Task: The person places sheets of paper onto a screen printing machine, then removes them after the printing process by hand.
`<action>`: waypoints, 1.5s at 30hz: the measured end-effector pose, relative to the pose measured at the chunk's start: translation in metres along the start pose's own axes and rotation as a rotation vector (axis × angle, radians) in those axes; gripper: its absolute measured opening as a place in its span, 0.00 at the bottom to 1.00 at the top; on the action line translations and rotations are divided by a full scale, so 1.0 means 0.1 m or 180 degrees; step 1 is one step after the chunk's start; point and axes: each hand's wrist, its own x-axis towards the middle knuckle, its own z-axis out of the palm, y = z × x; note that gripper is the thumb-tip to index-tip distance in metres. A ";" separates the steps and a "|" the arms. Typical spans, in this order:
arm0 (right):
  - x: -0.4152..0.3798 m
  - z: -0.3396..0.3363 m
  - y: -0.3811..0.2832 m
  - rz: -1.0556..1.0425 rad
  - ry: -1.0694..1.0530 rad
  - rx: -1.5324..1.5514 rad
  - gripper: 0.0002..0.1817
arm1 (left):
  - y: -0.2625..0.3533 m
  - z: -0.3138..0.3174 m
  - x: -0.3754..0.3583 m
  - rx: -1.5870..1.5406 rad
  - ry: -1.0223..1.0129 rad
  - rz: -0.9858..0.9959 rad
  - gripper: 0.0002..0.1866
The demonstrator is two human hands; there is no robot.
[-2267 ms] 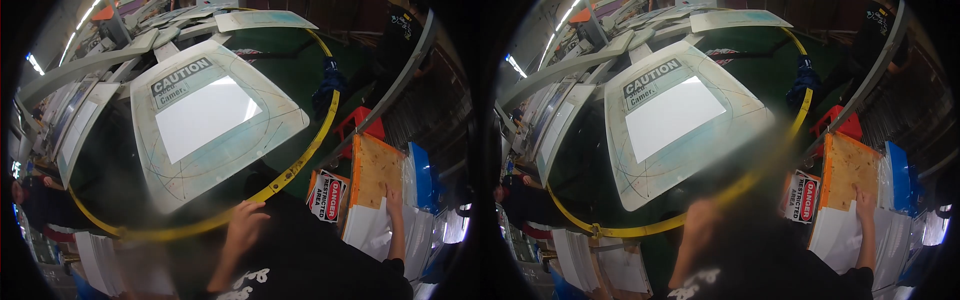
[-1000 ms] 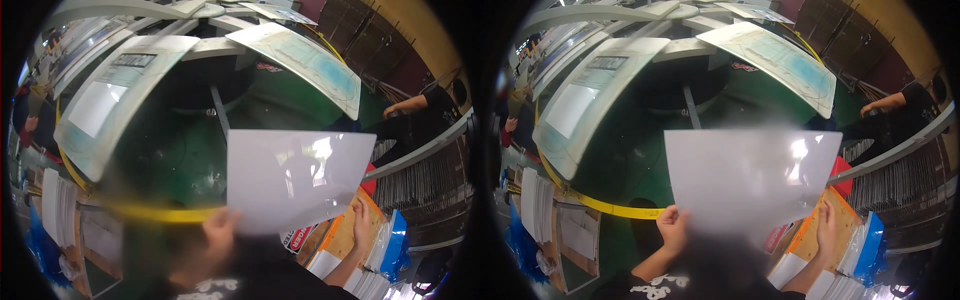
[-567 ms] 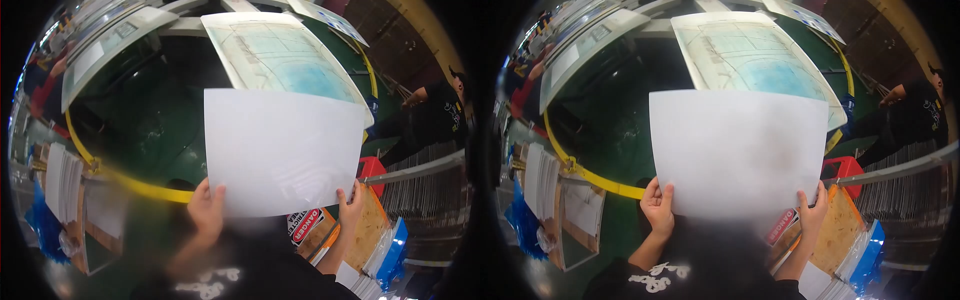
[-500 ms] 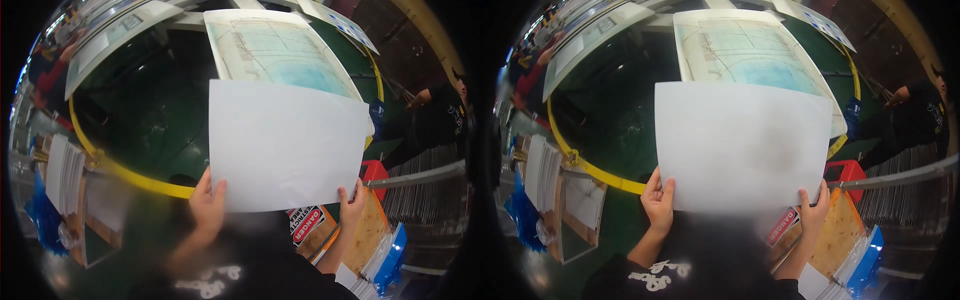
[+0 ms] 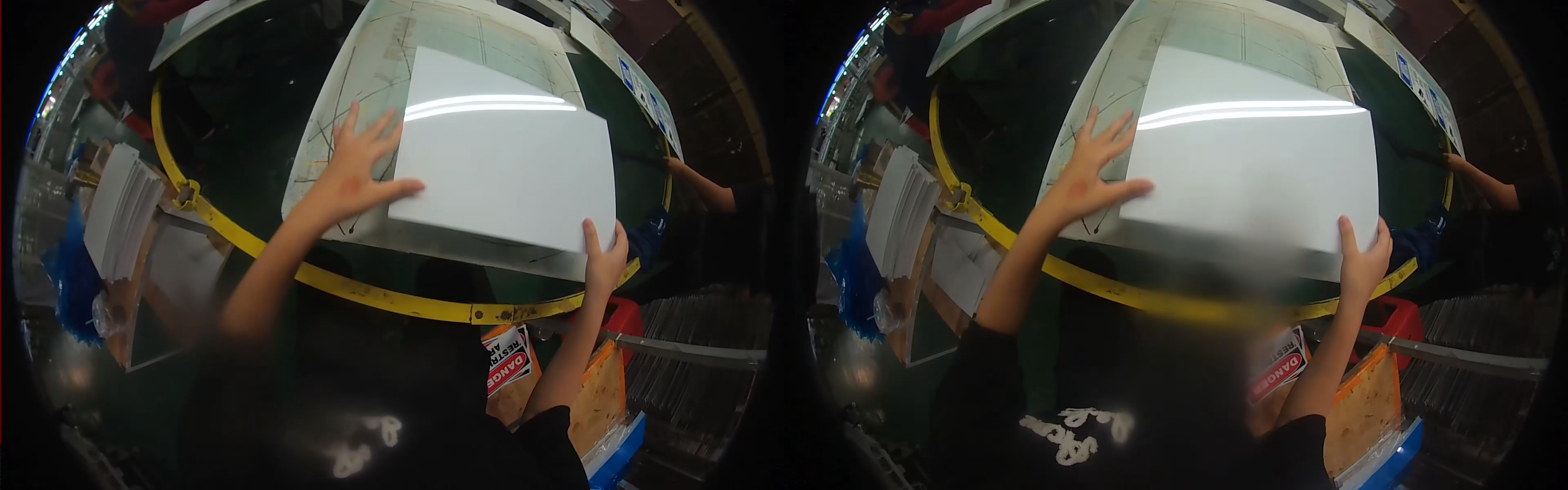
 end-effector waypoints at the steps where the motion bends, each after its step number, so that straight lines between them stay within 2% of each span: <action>1: 0.08 0.10 -0.08 0.0004 0.0078 -0.0043 0.36 | -0.12 0.00 0.12 0.0241 0.0037 -0.0035 0.44; 3: 0.20 0.29 -0.23 -0.0027 0.0110 -0.0140 0.38 | -0.39 0.07 0.36 0.0729 0.0102 -0.0090 0.44; 7: 0.30 0.62 -0.46 -0.0076 0.0197 -0.0472 0.40 | -0.78 0.17 0.66 0.0862 0.0111 -0.0276 0.45; 15: 0.38 0.90 -0.45 -0.0062 0.0021 -0.0678 0.41 | -1.06 0.28 0.79 0.0945 -0.0213 -0.0447 0.44; 25: 0.34 0.97 -0.43 0.0021 -0.0142 -0.0781 0.43 | -1.04 0.24 0.76 0.1041 -0.0294 -0.0503 0.44; 34: 0.40 1.14 -0.21 -0.0148 -0.0126 -0.0871 0.43 | -0.93 0.27 0.72 0.1513 -0.0182 -0.0695 0.42; 38: 0.37 1.14 -0.21 -0.0105 -0.0202 -0.0930 0.43 | -0.90 0.28 0.71 0.1612 -0.0141 -0.0674 0.40; 39: 0.37 1.13 -0.22 -0.0017 -0.0301 -0.0914 0.43 | -0.90 0.28 0.70 0.1464 -0.0013 -0.0583 0.35; 45: 0.36 1.11 -0.28 0.0206 -0.0507 -0.0972 0.42 | -0.85 0.26 0.71 0.1695 -0.0089 -0.0516 0.32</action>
